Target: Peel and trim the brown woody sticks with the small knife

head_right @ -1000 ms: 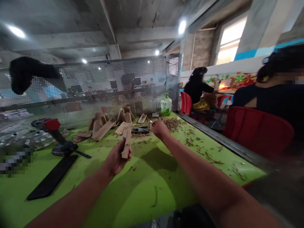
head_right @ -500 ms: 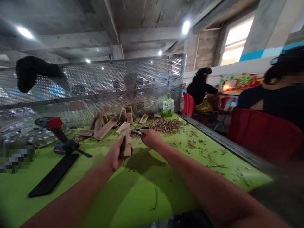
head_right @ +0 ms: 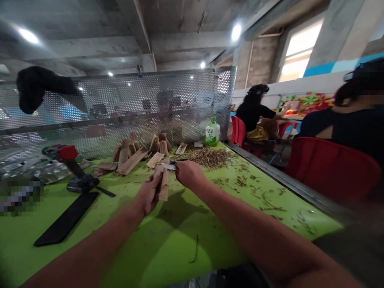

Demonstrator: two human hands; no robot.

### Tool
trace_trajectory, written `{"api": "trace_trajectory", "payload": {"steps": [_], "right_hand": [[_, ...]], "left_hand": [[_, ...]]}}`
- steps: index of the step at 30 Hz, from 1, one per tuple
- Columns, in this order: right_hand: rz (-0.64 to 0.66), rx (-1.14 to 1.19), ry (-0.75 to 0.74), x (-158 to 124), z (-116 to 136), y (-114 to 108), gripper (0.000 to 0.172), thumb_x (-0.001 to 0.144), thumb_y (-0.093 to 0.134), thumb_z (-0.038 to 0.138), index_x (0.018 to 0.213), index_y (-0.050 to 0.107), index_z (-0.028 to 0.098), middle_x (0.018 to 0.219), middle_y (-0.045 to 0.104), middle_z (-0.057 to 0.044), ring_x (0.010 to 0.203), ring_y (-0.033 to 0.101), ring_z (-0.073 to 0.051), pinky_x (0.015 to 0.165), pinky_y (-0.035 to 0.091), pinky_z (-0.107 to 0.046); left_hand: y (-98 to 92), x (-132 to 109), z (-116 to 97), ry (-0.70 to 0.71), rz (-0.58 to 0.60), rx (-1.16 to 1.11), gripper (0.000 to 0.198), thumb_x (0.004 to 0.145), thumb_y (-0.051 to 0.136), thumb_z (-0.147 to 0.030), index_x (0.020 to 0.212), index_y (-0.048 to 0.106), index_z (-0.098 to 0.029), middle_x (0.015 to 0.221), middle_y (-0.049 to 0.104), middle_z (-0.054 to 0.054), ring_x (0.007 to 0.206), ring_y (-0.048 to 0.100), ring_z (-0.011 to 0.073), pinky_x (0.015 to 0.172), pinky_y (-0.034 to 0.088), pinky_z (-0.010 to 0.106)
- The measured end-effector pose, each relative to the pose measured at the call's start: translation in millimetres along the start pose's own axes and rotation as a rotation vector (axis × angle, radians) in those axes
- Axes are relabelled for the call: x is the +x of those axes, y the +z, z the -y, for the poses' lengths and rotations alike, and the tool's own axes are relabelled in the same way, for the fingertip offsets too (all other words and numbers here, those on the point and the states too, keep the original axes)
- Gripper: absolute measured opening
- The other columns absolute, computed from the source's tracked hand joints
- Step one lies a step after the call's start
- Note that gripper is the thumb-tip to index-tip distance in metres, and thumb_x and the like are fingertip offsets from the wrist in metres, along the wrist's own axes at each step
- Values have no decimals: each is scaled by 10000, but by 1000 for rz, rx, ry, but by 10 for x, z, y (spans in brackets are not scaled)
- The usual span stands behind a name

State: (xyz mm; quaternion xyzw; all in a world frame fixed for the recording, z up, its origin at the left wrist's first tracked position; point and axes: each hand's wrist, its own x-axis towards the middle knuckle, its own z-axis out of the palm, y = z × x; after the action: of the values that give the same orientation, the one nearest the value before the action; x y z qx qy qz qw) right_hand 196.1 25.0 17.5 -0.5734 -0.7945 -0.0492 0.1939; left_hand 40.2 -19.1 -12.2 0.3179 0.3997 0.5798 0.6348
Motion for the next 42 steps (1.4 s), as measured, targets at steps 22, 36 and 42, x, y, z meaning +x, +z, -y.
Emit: {"api": "trace_trajectory", "payload": {"steps": [22, 36, 42], "right_hand": [[-67, 170, 51, 86, -72, 112, 239, 865, 503, 275, 853, 729, 198, 787, 717, -69, 679, 612, -173, 583, 321, -243], [-21, 16, -72, 100, -106, 78, 260, 880, 492, 275, 951, 726, 188, 903, 744, -108, 815, 671, -206, 704, 413, -256], [52, 67, 374, 406, -692, 113, 279, 899, 493, 230, 1005, 727, 120, 973, 730, -177, 860, 690, -231, 683, 439, -256]], "left_hand": [[8, 0, -103, -24, -54, -28, 254, 836, 720, -347, 981, 618, -163, 644, 651, -9, 490, 602, 122, 446, 490, 211], [55, -44, -100, -8, 0, 100, 371, 802, 739, -429, 1043, 608, -179, 740, 692, 19, 590, 650, 148, 547, 535, 250], [371, -630, 264, -94, 450, 518, 233, 678, 818, -245, 870, 703, -180, 781, 727, 42, 671, 661, 186, 526, 481, 232]]}}
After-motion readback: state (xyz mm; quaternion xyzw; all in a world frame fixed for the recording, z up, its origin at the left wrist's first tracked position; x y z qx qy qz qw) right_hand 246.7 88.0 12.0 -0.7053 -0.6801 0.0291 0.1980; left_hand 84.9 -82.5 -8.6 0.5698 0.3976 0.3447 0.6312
